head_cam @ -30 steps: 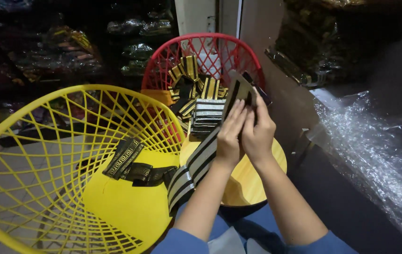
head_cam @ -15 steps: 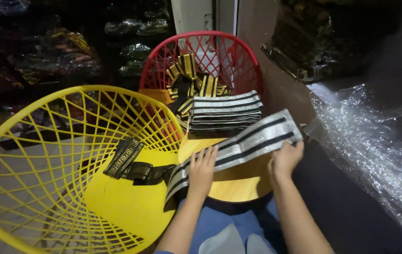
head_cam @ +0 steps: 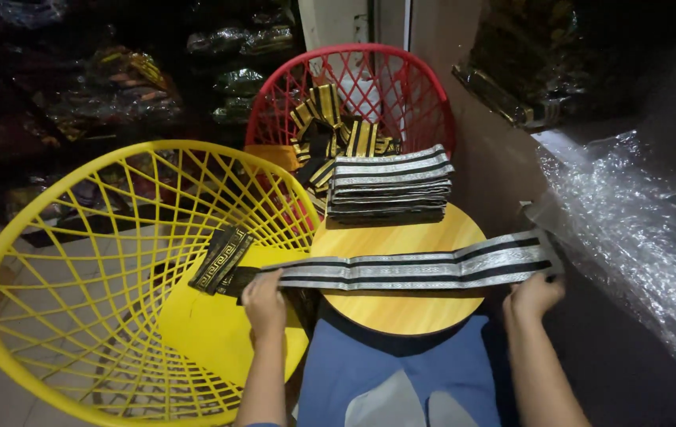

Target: Folding and stacking decorative ribbons on a small table.

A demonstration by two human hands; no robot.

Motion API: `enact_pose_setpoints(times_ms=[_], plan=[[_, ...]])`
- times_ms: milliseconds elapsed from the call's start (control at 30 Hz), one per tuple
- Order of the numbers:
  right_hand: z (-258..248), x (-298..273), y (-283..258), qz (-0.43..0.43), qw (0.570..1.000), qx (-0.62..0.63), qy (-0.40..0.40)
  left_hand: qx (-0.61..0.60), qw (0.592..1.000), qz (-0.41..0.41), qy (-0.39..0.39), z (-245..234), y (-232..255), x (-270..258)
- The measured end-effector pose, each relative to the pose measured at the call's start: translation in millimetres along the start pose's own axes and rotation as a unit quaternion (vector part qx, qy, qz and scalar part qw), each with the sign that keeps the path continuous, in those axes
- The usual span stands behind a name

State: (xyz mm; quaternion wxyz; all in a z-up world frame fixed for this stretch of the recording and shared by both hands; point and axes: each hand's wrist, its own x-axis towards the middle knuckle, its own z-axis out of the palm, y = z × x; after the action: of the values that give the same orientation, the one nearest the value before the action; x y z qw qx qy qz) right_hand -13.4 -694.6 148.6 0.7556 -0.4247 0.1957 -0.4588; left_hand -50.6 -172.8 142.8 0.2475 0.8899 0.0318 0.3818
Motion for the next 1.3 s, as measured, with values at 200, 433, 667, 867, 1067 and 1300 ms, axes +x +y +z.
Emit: enact_pose_setpoints(times_ms=[200, 433, 667, 867, 1067, 1300], plan=[[-6.2, -10.5, 17.4, 0.024, 0.997, -0.073, 0.012, -0.132, 0.938, -0.222, 0.232, 24.4, -12.1, -6.3], [-17.6, -8.3, 46.2, -0.04, 0.985, -0.164, -0.025, -0.851, 0.399, -0.309, 0.146, 79.0, -14.2, -14.1], [35.5, -81.8, -24.9, -0.187, 0.928, -0.239, -0.216, -0.627, 0.726, -0.281, -0.005, 116.8, 22.9, -30.1], [49.8, -143.7, -15.6, -0.222, 0.779, -0.379, -0.448, -0.328, 0.928, -0.161, -0.064, 76.1, 86.3, -28.1], [60.0, -172.2, -34.1, -0.204, 0.665, -0.466, -0.547, -0.296, 0.948, -0.083, -0.087, 77.4, 98.1, -39.6], [59.4, -166.2, -24.8, -0.269, 0.68, -0.39, -0.56, -0.353, 0.926, 0.084, -0.105, 20.9, 155.0, -16.9]])
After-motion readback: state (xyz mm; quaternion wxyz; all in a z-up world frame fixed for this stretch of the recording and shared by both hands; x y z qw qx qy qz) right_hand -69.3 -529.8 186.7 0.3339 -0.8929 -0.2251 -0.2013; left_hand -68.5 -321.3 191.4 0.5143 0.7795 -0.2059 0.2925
